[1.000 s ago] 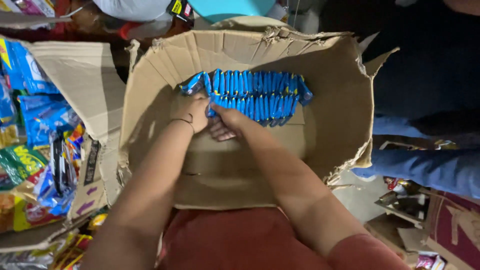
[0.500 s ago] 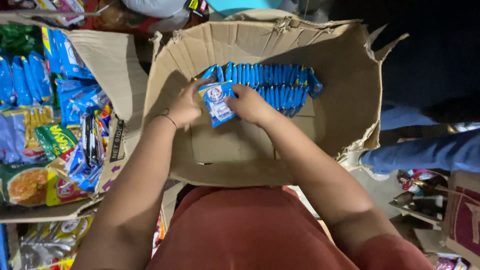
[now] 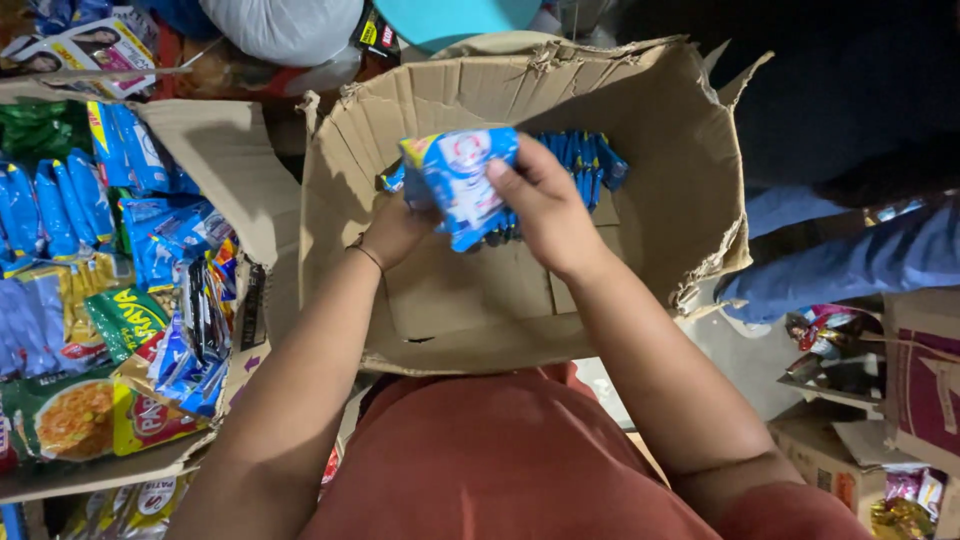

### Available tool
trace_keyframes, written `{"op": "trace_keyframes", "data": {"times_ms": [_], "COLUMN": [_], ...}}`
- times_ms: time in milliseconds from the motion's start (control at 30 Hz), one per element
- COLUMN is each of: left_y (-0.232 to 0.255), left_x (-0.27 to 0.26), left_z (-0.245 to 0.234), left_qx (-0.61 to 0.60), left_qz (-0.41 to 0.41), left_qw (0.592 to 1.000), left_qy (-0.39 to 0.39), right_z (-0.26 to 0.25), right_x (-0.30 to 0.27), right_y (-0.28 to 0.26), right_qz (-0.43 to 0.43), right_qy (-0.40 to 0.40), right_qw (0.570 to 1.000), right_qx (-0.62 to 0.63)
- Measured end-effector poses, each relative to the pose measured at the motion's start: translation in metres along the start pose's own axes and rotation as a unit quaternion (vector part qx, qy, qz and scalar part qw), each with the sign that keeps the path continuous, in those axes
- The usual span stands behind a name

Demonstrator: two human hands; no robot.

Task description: The person repeatedly picks up stacks of blue snack packets from a cardboard box and places them onto a nearby shelf. They also handle a few packets of instant noodles and tea, moving them between the box and the shelf area.

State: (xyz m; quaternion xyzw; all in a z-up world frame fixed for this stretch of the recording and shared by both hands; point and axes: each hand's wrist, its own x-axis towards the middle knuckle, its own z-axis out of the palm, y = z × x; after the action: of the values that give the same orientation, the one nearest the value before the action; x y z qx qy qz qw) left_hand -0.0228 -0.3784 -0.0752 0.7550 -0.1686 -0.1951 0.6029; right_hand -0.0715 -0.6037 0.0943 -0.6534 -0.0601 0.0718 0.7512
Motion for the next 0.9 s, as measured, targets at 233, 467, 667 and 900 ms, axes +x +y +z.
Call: {"op": "trace_keyframes", "data": {"times_ms": [233, 467, 667, 900], "left_y": [-0.054, 0.036, 0.09, 0.08], "left_x": [0.014, -0.005, -0.021, -0.008], "left_z": [0.015, -0.008, 0.019, 0.035], "left_qx": [-0.039, -0.463, -0.578, -0.351], "left_qz": [-0.05, -0.15, -0.088, -0.022], "left_qw": [0.998, 0.869, 0.806, 0.933], "left_qy": [-0.003, -0.087, -0.088, 0.075], "right_z": [-0.008, -0.02, -0.013, 0.001], "right_x": [-0.003, -0.007, -0.016, -0.014], "right_y": [-0.039, 0.015, 0.06, 0.062], "right_qz": [-0.003, 0.006, -0.003, 0.028], "right_qy": [0.069, 0.113, 0.151, 0.107], "right_qw": [0.978, 0.984, 0.986, 0.992], "right_qx": [0.197, 0.135, 0.069, -0.064]}}
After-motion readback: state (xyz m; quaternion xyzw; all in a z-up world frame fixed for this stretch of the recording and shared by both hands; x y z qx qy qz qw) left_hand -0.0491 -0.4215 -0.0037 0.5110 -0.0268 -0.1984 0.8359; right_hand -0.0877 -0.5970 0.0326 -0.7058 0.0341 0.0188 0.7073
